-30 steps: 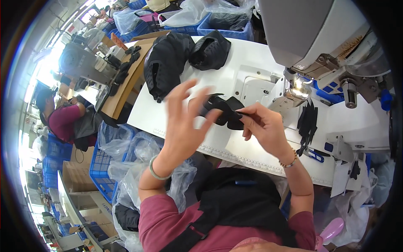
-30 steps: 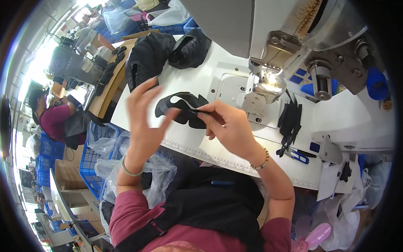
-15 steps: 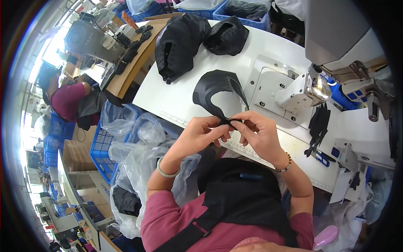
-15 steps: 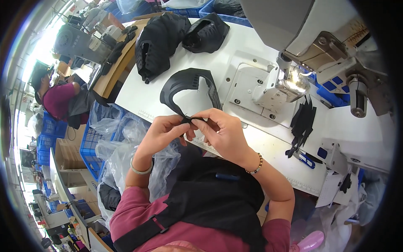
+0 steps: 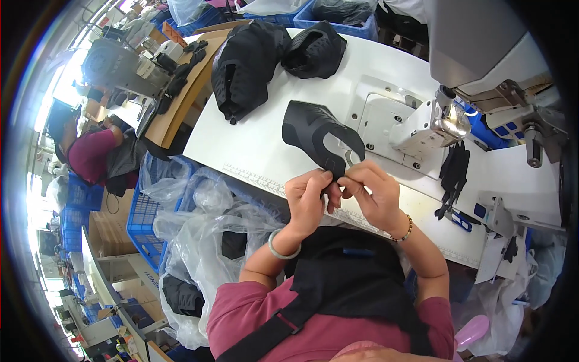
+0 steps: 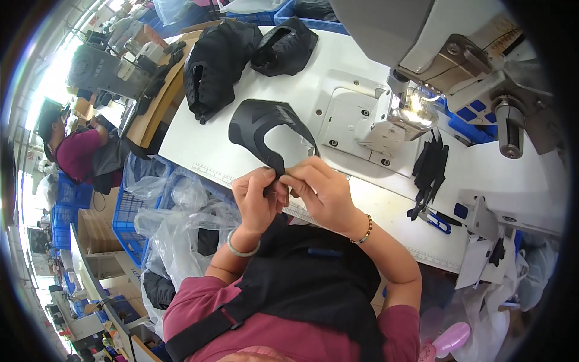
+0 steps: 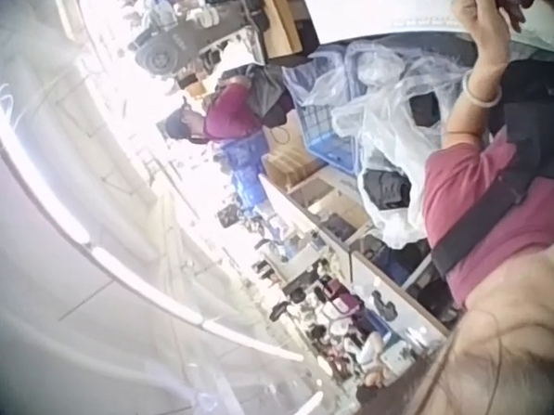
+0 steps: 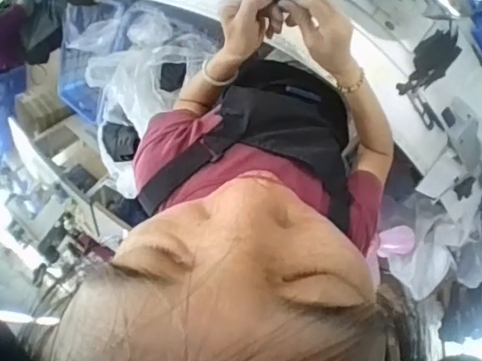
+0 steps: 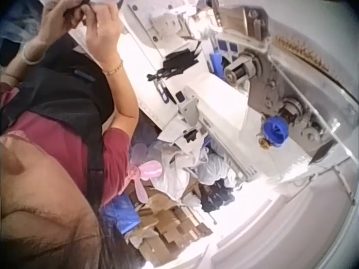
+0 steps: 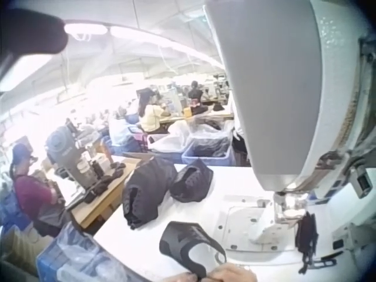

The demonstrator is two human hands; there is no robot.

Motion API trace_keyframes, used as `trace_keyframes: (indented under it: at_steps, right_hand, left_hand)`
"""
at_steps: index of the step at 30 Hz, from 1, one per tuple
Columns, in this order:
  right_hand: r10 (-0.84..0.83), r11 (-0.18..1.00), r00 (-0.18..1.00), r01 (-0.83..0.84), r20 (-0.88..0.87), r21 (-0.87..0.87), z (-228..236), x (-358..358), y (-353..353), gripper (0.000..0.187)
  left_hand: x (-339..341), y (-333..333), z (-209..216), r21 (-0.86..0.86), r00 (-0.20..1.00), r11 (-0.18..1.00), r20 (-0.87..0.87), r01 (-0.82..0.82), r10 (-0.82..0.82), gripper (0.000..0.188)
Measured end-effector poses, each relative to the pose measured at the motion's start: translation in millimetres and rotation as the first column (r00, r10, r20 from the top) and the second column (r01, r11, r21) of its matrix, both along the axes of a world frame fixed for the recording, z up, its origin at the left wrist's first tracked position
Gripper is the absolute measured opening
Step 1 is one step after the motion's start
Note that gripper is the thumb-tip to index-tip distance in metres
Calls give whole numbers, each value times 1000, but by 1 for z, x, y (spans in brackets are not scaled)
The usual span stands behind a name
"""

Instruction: Sewing together various components of a black shoe upper using an industrial sewing machine.

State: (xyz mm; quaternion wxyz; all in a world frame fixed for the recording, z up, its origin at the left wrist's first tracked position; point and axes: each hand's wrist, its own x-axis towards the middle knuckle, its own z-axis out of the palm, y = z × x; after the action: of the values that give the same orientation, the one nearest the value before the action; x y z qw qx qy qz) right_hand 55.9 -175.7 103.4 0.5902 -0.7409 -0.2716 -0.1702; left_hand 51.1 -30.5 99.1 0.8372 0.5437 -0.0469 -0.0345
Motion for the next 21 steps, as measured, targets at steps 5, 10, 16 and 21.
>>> trace_keyframes:
  at_steps: [5, 10, 16, 21]
  right_hand:
    - [155, 934, 878, 19, -453, 356, 9, 15, -17, 13]
    - [224, 897, 798, 56, -559, 439, 9, 16, -25, 16]
    - [196, 913, 823, 45, -532, 406, 10, 15, -24, 13]
    - [273, 958, 885, -287, -377, 22, 15, 2, -17, 9]
  left_hand:
    - [18, -7, -14, 52, 985, 991, 115, 126, -132, 27]
    - [17, 0, -8, 249, 950, 938, 135, 242, -280, 19]
    - [25, 14, -16, 347, 927, 889, 117, 299, -358, 23]
    - [53, 48, -15, -390, 927, 921, -346, 0, -147, 38]
